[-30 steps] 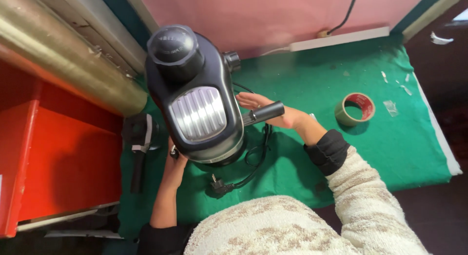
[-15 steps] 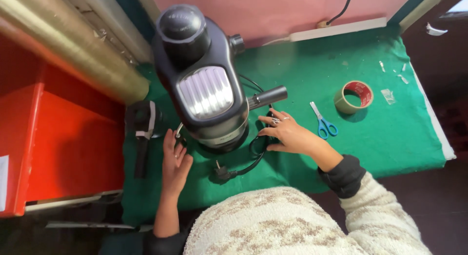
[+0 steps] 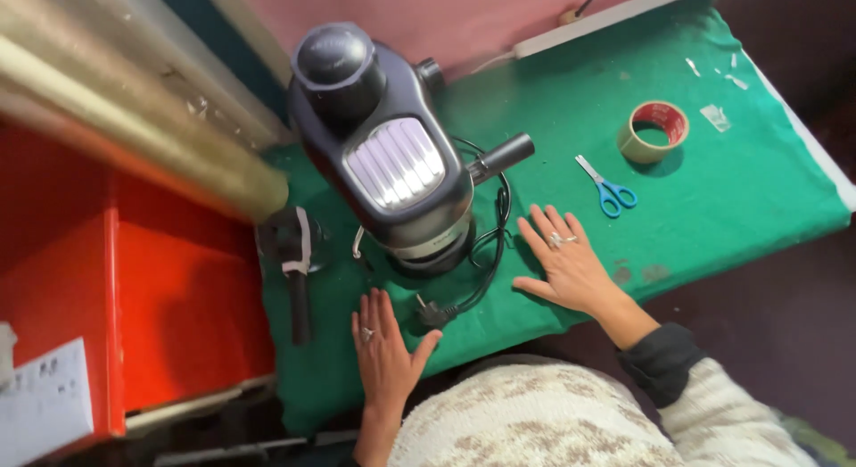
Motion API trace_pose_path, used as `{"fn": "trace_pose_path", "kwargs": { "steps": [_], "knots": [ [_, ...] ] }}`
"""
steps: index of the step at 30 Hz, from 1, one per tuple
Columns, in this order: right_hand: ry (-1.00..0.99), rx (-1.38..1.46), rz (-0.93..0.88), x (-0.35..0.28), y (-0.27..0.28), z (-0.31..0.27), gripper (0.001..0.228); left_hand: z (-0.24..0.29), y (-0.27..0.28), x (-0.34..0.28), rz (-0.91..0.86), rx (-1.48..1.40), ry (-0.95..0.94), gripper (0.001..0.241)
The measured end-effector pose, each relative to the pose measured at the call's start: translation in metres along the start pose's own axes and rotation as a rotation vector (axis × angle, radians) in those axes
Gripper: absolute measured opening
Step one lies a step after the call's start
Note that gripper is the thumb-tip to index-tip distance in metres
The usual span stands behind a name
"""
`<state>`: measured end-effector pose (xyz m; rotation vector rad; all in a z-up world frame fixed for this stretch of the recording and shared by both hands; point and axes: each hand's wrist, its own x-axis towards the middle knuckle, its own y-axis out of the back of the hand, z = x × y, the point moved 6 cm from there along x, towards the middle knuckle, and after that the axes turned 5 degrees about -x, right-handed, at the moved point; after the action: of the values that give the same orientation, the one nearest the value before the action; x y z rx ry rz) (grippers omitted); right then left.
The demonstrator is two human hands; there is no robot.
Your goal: The person wipes down the components of a coffee machine with a cloth, including the main body and a portafilter, then uses plastic wrap to bundle the portafilter before securing it with tape and trimming the wrap with scissors.
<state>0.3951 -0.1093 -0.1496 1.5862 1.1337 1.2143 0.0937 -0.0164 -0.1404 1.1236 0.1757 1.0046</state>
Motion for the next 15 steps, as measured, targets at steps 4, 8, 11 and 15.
{"fn": "trace_pose_path", "kwargs": {
  "steps": [4, 8, 11, 15],
  "knots": [
    [0.055, -0.114, -0.077, -0.031, 0.013, 0.004, 0.094, -0.004, 0.005, -0.002, -0.113, 0.189, -0.004, 0.097],
    [0.197, -0.050, -0.129, -0.047, 0.027, 0.016, 0.103, -0.014, 0.014, -0.012, -0.095, 0.247, -0.012, 0.091],
    [0.286, 0.031, -0.242, -0.036, 0.047, 0.024, 0.098, -0.019, 0.018, -0.019, -0.074, 0.234, 0.035, 0.091],
    [0.321, 0.175, -0.449, -0.005, 0.040, 0.062, 0.069, -0.032, 0.005, -0.034, 0.009, 0.185, 0.182, 0.088]
  ]
}}
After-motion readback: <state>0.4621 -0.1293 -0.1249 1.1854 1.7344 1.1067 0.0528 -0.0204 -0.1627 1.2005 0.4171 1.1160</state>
